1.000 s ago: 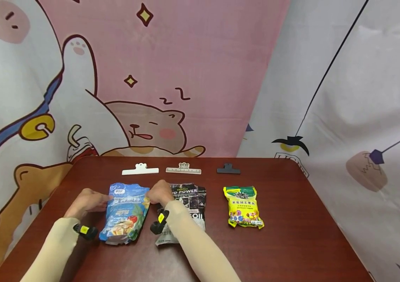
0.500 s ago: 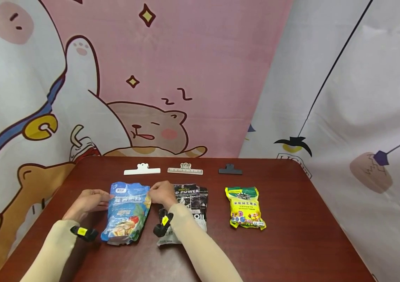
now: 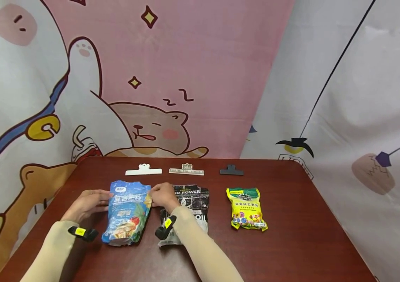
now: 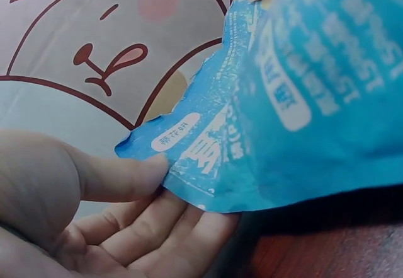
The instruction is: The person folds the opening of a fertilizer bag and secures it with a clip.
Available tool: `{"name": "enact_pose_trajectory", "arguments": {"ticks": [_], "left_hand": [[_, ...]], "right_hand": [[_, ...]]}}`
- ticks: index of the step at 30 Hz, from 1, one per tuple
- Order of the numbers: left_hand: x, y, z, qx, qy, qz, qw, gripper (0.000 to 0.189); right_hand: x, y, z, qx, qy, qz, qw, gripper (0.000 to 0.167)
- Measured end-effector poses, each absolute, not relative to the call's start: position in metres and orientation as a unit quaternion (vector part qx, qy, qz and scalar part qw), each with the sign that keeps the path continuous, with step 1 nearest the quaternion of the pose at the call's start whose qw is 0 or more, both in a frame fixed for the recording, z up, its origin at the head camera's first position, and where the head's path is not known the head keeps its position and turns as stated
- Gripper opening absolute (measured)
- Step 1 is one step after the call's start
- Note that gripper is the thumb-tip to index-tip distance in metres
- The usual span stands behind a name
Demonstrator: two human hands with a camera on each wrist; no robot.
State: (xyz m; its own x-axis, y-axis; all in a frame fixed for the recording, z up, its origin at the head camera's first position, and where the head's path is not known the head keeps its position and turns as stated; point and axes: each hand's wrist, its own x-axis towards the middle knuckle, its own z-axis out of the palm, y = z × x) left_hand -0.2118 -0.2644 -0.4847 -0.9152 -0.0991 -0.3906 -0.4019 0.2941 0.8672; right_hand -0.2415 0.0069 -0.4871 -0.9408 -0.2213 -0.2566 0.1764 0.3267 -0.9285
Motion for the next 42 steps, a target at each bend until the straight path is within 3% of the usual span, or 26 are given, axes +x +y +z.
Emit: {"name": "enact_pose_trajectory", "arguments": {"ticks": [25, 42], "left_hand": [[-0.199, -0.256, -0.453, -0.127, 0.782, 0.609, 0.032, 0.046], [-0.185, -0.243, -0.433, -0.095, 0.762, 0.64, -0.03, 0.045]], "right_hand": [[-0.234, 0.012, -0.466, -0.052, 0.753, -0.649, 0.094, 0.02], [-0.214, 0.028, -0.436, -0.115, 0.796, -0.593, -0.017, 0.017]]}}
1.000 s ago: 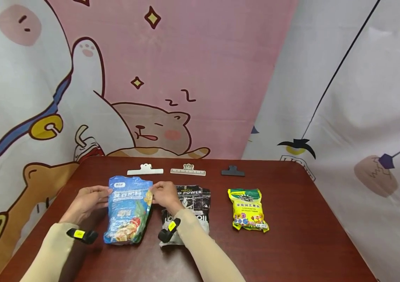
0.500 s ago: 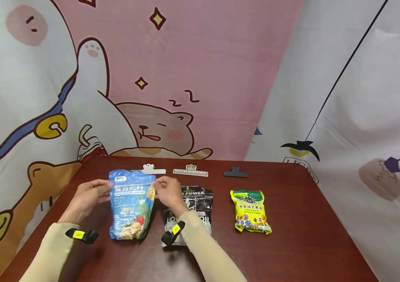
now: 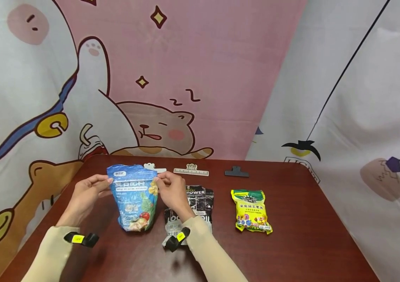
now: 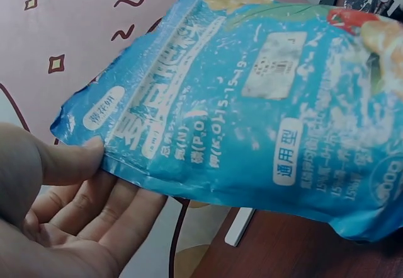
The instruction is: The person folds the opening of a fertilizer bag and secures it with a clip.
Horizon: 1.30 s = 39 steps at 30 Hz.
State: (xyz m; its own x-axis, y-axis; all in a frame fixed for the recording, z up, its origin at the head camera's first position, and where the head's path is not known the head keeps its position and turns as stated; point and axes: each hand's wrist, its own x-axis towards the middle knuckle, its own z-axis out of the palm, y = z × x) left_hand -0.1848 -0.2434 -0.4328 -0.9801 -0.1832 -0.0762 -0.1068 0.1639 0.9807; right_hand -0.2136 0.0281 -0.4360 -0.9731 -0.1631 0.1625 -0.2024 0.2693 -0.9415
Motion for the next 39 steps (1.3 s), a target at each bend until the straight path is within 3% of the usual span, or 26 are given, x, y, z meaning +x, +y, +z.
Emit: {"name": "enact_pose_trajectory", "arguments": {"ticks": [13, 28, 35, 39], "left_hand": [[-0.175, -0.238, -0.429, 0.086, -0.752, -0.65, 0.068, 0.041], [-0.163, -0.245, -0.441, 0.04, -0.745, -0.659, 0.095, 0.039], [-0.162, -0.246, -0.447, -0.016, -0.75, -0.647, 0.138, 0.059], [-0.161, -0.245, -0.449, -0.03, -0.784, -0.6, 0.159, 0.051]], "right_hand": [[-0.201, 0.032, -0.434, 0.172, -0.79, 0.583, 0.085, 0.014], [-0.192, 0.035, -0.44, 0.232, -0.77, 0.587, 0.097, 0.02], [-0.193, 0.038, -0.442, 0.287, -0.773, 0.55, 0.13, 0.045], [-0.193, 0.039, -0.439, 0.314, -0.788, 0.51, 0.142, 0.054]]}}
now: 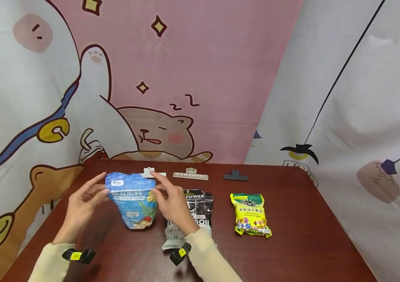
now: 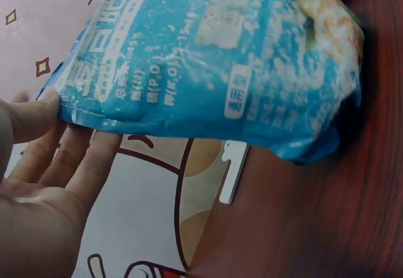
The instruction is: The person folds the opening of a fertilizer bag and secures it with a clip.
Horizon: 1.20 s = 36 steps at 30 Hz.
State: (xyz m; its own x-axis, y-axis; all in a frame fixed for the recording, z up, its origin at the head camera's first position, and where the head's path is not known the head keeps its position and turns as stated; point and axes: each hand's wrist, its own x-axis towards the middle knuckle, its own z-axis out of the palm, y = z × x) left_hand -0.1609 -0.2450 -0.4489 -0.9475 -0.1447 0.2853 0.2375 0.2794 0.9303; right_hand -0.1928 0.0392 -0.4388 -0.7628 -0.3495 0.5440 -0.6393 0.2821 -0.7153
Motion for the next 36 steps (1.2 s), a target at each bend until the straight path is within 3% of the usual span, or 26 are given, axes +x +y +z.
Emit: {"name": "enact_pose_trajectory", "arguments": {"ticks": [5, 12, 21, 36], "left_hand": [[-0.1589, -0.2445, -0.4504, -0.043, -0.84, -0.519, 0.152, 0.035], [-0.1581, -0.2467, -0.4509, -0.062, -0.859, -0.485, 0.148, 0.036], [-0.158, -0.2503, -0.4514, -0.059, -0.871, -0.469, 0.134, 0.033], [-0.1609, -0.2492, -0.4562, -0.082, -0.865, -0.467, 0.163, 0.02]], "right_hand": [[-0.1925, 0.0405, -0.4329, 0.348, -0.812, 0.441, 0.159, 0.055], [-0.1931, 0.0403, -0.4299, 0.372, -0.818, 0.404, 0.17, 0.04], [-0.1948, 0.0408, -0.4307, 0.376, -0.815, 0.403, 0.179, 0.033], [-0.1951, 0.0402, -0.4316, 0.358, -0.817, 0.42, 0.167, 0.015]]}}
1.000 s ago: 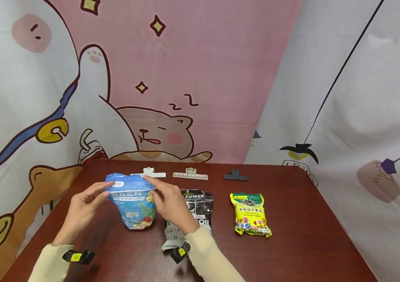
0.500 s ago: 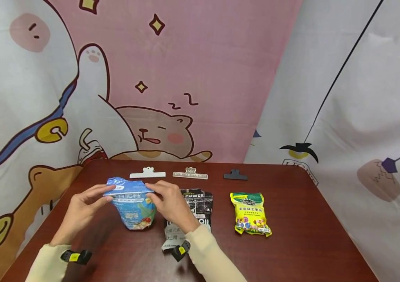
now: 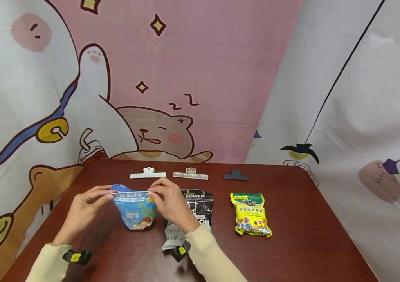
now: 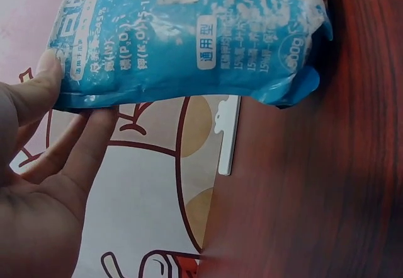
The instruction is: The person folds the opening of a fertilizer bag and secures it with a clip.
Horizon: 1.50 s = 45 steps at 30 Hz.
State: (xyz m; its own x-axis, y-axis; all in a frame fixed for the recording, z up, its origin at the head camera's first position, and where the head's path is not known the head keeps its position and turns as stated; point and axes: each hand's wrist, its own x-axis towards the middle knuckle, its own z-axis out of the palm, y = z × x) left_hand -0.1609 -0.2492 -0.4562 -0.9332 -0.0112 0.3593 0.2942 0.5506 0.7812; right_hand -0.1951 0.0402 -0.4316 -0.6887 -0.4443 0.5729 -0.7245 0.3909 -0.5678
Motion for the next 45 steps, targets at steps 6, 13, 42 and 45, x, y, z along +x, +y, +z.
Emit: {"name": "enact_pose_trajectory", "arguments": {"ticks": [6, 13, 42, 45], "left_hand": [[-0.161, -0.247, -0.453, -0.096, -0.858, -0.476, 0.169, 0.017], [-0.159, -0.245, -0.451, -0.06, -0.874, -0.455, 0.158, 0.015], [-0.162, -0.205, -0.413, -0.183, -0.895, -0.374, 0.16, 0.009], [-0.162, -0.204, -0.413, -0.178, -0.894, -0.376, 0.165, 0.008]], "right_hand": [[-0.195, 0.04, -0.432, 0.351, -0.816, 0.435, 0.149, 0.014], [-0.195, 0.04, -0.429, 0.345, -0.82, 0.437, 0.132, 0.018], [-0.197, 0.005, -0.39, 0.4, -0.875, 0.239, 0.132, 0.013], [-0.198, 0.003, -0.392, 0.397, -0.875, 0.239, 0.139, 0.012]]}}
